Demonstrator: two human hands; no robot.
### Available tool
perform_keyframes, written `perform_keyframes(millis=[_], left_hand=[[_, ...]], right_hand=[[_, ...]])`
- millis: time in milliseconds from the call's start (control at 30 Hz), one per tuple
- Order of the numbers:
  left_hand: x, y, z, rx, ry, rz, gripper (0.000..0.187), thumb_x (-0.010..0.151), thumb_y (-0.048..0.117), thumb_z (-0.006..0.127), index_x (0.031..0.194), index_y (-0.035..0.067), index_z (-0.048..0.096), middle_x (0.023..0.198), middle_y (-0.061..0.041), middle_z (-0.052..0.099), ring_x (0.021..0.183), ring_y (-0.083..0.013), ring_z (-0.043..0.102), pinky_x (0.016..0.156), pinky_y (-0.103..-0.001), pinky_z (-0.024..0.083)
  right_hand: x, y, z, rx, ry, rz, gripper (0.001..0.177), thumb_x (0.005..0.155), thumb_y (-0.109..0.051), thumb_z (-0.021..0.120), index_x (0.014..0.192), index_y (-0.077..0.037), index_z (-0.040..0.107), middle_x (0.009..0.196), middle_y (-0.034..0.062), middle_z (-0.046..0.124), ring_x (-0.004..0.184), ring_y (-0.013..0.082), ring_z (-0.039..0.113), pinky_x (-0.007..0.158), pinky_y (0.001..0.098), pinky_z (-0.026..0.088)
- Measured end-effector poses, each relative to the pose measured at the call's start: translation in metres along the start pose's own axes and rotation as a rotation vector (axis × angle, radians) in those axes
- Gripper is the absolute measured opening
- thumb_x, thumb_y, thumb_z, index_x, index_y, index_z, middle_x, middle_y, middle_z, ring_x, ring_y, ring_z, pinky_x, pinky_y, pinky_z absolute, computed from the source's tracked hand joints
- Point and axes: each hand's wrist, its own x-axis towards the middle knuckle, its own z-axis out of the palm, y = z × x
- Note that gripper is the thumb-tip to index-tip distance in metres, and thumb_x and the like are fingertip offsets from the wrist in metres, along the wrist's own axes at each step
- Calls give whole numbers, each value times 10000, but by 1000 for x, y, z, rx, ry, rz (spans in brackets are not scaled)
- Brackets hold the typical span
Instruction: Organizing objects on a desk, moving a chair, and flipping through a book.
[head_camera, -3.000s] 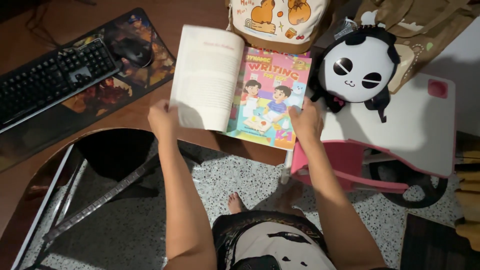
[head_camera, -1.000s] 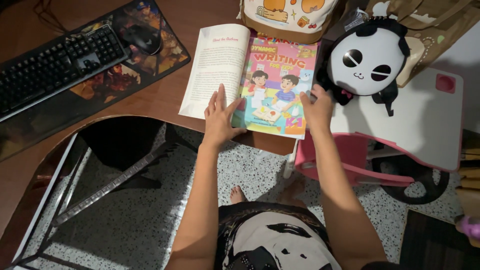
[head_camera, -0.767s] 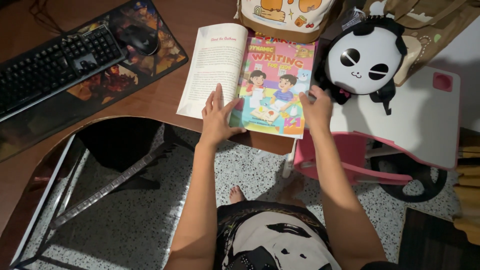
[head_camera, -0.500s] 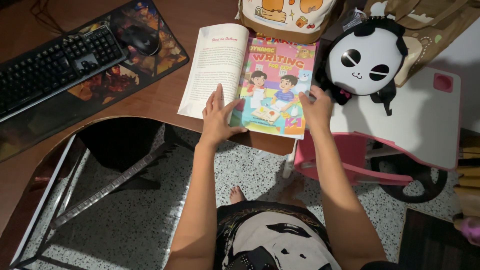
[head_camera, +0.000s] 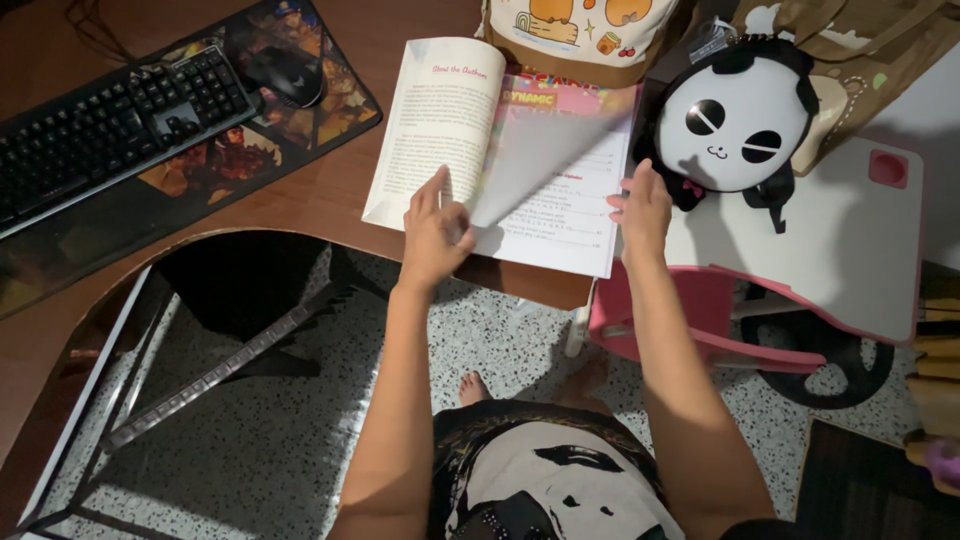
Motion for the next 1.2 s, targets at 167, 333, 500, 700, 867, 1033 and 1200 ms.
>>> perform_keyframes(millis=[167, 333, 500, 700, 867, 1033, 1200], left_hand=[[-4, -17, 11, -185, 108, -20, 250, 718, 109, 724, 922, -35, 738, 1559, -246, 429, 1408, -430, 419, 1171, -486, 366], [-8, -28, 20, -540, 146, -275, 336, 678, 115, 665, 951, -78, 697, 1298, -224, 531, 1069, -362, 634, 902, -396, 537], [-13, -57, 44, -394, 294, -446, 297, 681, 89, 735, 793, -153, 606, 1013, -224, 582, 880, -357, 629, 775, -388, 524], [-13, -60, 39, -507, 392, -448, 214, 643, 39, 749, 705, -115, 614, 891, -183, 642, 763, -319, 664, 716, -375, 540], [-9, -37, 24, -695, 408, -543, 249, 643, -20, 684, 865, -86, 594, 777, -151, 695, 686, -252, 662, 631, -334, 532], [-9, -39, 25, -636, 380, -618, 261, 661, -43, 697, 894, -85, 588, 730, -134, 689, 647, -241, 662, 612, -319, 531], [-9, -35, 21, -713, 375, -627, 292, 652, -37, 682, 927, -60, 590, 744, -119, 689, 649, -229, 662, 605, -322, 535]], right_hand=[[-6, -2, 1, -86, -17, 3, 513, 1034, -456, 519, 1318, -39, 608, 1151, 106, 686, 859, 166, 713, 673, 302, 551], [-9, 3, 1, -228, -14, -39, 435, 992, -334, 614, 1288, -15, 641, 1084, 100, 719, 861, 175, 688, 675, 311, 548], [12, 43, -6, -581, 92, -466, 402, 957, -240, 725, 1216, 62, 670, 1098, 218, 708, 947, 325, 694, 815, 404, 539], [-24, -8, 4, -688, -11, -207, 351, 976, -270, 660, 1250, -55, 693, 1029, 172, 747, 942, 330, 712, 842, 431, 532], [-23, -7, 4, -690, -13, -209, 403, 969, -278, 660, 1304, -54, 664, 1089, 187, 744, 999, 330, 716, 873, 423, 531], [-26, -10, 4, -702, -11, -268, 474, 963, -274, 676, 1363, -25, 624, 1166, 222, 721, 1071, 352, 698, 925, 424, 522], [-26, -10, 6, -721, -8, -264, 499, 958, -284, 692, 1386, -40, 610, 1202, 223, 708, 1105, 356, 683, 952, 436, 513]])
